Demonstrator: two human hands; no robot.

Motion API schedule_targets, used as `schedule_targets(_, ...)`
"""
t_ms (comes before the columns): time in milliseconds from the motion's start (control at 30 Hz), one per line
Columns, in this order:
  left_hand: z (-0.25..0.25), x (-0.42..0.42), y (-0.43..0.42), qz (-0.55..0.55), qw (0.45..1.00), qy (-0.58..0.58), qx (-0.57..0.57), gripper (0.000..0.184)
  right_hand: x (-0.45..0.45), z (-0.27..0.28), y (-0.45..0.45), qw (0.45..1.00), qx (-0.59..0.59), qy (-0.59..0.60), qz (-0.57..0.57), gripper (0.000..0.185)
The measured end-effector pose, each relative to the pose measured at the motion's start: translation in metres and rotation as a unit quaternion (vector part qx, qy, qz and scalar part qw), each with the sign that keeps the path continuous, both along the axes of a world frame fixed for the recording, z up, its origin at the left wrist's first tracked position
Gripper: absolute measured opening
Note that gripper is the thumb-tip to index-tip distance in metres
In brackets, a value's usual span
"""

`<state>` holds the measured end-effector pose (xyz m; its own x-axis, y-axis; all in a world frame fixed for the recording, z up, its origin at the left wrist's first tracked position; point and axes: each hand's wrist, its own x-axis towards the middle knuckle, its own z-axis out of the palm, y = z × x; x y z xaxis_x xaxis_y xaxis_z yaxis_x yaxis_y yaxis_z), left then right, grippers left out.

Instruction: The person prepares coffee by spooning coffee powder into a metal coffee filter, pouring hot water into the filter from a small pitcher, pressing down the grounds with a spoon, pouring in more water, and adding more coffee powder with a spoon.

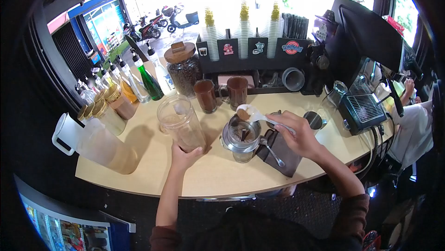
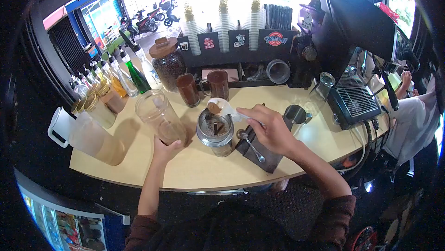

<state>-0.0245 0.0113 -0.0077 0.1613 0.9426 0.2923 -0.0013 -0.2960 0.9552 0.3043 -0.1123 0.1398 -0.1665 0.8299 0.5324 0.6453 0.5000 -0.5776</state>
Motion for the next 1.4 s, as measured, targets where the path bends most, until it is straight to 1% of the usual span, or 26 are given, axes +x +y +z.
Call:
schedule_targets(67,-0.002,-0.001,0.002,0.0,1.0,0.009,0.006,0.078,0.0,-0.001,0.001,1.0,0.007,0.004,-0.008,0.036)
schedule_targets(167,0.001,0.0,-0.002,0.011,1.0,0.022,-0.005,0.078,0.0,-0.005,0.001,1.0,0.015,-0.006,0.009,0.037)
schedule_targets(233,0.001,0.001,-0.001,0.009,1.0,0.004,-0.014,0.078,-0.002,-0.003,-0.001,1.0,0.01,0.005,-0.019,0.038)
schedule_targets(367,-0.004,-0.001,0.002,0.015,1.0,0.007,-0.003,0.078,0.0,-0.005,0.001,1.0,0.008,-0.006,-0.016,0.039)
schedule_targets(433,-0.003,-0.001,0.002,0.012,1.0,0.018,0.001,0.079,0.0,-0.004,-0.001,0.999,0.015,0.016,-0.033,0.038)
schedule_targets(533,0.0,0.002,-0.002,0.027,0.999,0.006,0.027,0.08,0.002,-0.007,0.001,1.0,0.006,-0.005,-0.021,0.039)
schedule_targets(667,0.001,0.001,-0.002,0.019,1.0,0.0,0.011,0.08,-0.001,-0.006,-0.001,0.999,0.017,0.013,-0.026,0.039)
schedule_targets(733,-0.004,0.0,0.001,0.021,1.0,0.012,0.009,0.08,-0.001,-0.005,-0.002,0.999,0.0,0.011,-0.033,0.04)
schedule_targets(867,-0.007,-0.001,0.003,0.016,1.0,0.016,0.012,0.08,-0.002,-0.005,-0.002,1.0,0.009,-0.003,-0.026,0.041)
schedule_targets(933,-0.006,-0.001,0.003,0.013,1.0,0.007,-0.002,0.081,-0.003,-0.002,-0.003,0.999,-0.011,-0.023,-0.024,0.043)
schedule_targets(1033,-0.005,-0.001,0.002,0.019,1.0,0.011,0.006,0.081,-0.002,-0.001,-0.003,1.0,-0.008,-0.024,-0.017,0.044)
schedule_targets(1267,-0.011,-0.004,0.006,0.008,1.0,0.01,0.008,0.081,0.004,-0.004,-0.004,0.999,-0.005,-0.029,-0.025,0.043)
schedule_targets(1333,-0.009,-0.003,0.005,0.017,1.0,0.019,0.017,0.08,0.006,-0.005,-0.005,0.999,0.019,-0.007,-0.026,0.041)
schedule_targets(1400,-0.009,-0.003,0.005,0.019,0.999,0.023,0.016,0.08,0.005,-0.005,-0.008,1.0,0.011,-0.002,-0.026,0.041)
